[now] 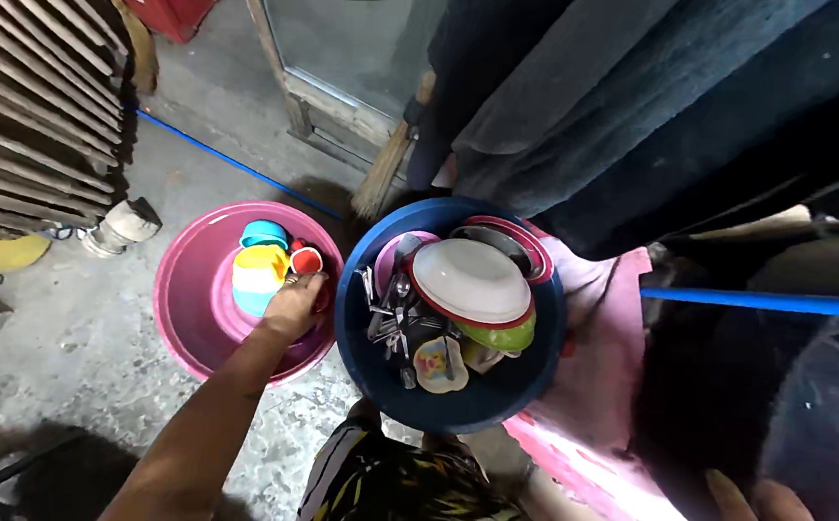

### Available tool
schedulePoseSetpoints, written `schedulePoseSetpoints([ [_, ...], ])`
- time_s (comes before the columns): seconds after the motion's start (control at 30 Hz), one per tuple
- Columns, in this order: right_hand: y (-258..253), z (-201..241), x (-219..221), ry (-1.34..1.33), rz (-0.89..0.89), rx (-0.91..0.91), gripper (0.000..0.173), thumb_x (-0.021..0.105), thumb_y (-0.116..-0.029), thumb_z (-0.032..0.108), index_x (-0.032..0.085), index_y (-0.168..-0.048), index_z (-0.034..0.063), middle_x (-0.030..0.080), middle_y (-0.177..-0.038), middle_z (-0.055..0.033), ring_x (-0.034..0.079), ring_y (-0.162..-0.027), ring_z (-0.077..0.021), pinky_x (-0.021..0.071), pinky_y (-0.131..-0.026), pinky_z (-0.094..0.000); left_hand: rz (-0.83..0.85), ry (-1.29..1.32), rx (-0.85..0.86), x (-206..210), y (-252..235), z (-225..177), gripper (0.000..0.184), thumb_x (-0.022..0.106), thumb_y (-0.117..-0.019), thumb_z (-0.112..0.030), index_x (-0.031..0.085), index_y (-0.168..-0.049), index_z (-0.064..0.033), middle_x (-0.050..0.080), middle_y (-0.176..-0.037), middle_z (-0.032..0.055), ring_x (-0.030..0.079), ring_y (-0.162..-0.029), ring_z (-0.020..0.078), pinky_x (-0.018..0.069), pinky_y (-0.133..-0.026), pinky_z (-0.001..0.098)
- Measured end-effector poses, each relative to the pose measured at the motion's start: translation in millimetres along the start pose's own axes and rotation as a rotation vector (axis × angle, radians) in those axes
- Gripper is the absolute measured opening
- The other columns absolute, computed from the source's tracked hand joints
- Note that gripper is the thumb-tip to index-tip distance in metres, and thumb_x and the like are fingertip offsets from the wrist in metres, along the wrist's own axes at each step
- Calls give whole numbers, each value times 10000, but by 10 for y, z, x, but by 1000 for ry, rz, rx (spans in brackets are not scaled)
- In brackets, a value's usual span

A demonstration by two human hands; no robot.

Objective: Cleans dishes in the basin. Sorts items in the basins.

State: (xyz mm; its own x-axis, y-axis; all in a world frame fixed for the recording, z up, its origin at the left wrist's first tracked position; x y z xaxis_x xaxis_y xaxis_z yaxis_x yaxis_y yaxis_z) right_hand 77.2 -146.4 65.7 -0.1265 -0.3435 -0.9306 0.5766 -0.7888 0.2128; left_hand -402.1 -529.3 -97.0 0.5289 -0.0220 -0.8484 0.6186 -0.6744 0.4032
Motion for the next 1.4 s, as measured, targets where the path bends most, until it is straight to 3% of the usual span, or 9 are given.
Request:
schedulePoseSetpoints([
  [0.23,22,-8,-23,-32,0,14,479,545,-1038,347,653,-1175,-99,666,-1123,-308,659,-1068,-376,514,-952,-555,-6,131,-93,49,-73,-79,895,892,-746,-173,450,-1520,-92,508,-1497,216,504,-1365,436,446,-1085,646],
  [0.37,-5,-18,29,-5,-86,-9,566,498,-1016,433,673,-1126,-94,678,-1063,-296,666,-1019,-407,511,-901,-607,-220,162,34,80,104,-521,480,721,-891,-179,612,-1334,-33,598,-1363,220,545,-1292,426,440,-1066,620],
  [0.47,-27,-17,38,18,-82,4,589,473,-1005,467,675,-1062,-83,672,-1020,-278,662,-971,-416,507,-851,-630,-18,249,198,447,157,-1001,281,613,-1010,-222,713,-1212,-55,687,-1241,173,640,-1198,346,503,-1037,562],
  [0.6,-37,-22,42,11,-74,9,606,463,-1004,497,687,-1088,-60,683,-1035,-245,671,-983,-373,522,-859,-608,407,317,273,1147,24,-1624,301,536,-1053,-216,691,-1261,-65,667,-1287,151,630,-1224,299,489,-1074,490],
  [0.7,-45,-21,55,4,-85,7,610,470,-1003,519,703,-1107,-35,697,-1053,-226,678,-1009,-352,530,-886,-592,546,192,241,1531,-78,-1986,466,577,-1032,-224,540,-1453,-28,438,-1565,193,395,-1467,357,339,-1201,530],
  [0.87,-16,-36,64,-5,-78,16,636,458,-997,538,714,-1163,-20,711,-1130,-209,673,-1101,-328,517,-974,-545,743,-162,315,1939,-26,-2254,474,530,-1040,-251,554,-1411,43,410,-1574,245,254,-1520,436,89,-1258,609],
  [1.03,-14,-84,67,-54,-32,8,655,484,-986,566,719,-1164,-19,703,-1137,-217,656,-1121,-357,507,-982,-557,793,-335,281,1935,81,-2320,365,431,-1029,-12,568,-1351,94,519,-1470,266,399,-1440,444,111,-1262,606],
  [1.23,-53,-165,42,-141,53,-31,675,488,-968,625,706,-1221,39,706,-1168,-170,637,-1180,-352,489,-1020,-588,770,-204,104,1696,195,-2459,724,339,-1047,-616,658,-1312,-23,615,-1369,248,453,-1398,462,65,-1208,726],
  [1.4,-80,-233,19,-259,118,-75,619,519,-982,568,680,-1269,44,688,-1237,-163,571,-1280,-383,438,-1084,-597,697,-203,44,1655,293,-2625,463,572,-1015,-414,665,-1313,-71,632,-1349,209,537,-1313,429,215,-1186,698],
])
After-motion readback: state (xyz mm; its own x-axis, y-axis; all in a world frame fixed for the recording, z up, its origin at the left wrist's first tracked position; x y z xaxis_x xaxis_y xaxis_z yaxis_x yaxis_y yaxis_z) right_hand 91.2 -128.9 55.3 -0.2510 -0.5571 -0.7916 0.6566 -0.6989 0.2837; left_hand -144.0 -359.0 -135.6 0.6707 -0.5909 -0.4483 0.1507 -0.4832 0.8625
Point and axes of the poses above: each hand's wrist, its own y-axis away from the middle knuckle, its own x-axis out of the palm, z = x × y, the point moved 1 cm from there along -y, towards the middle knuckle
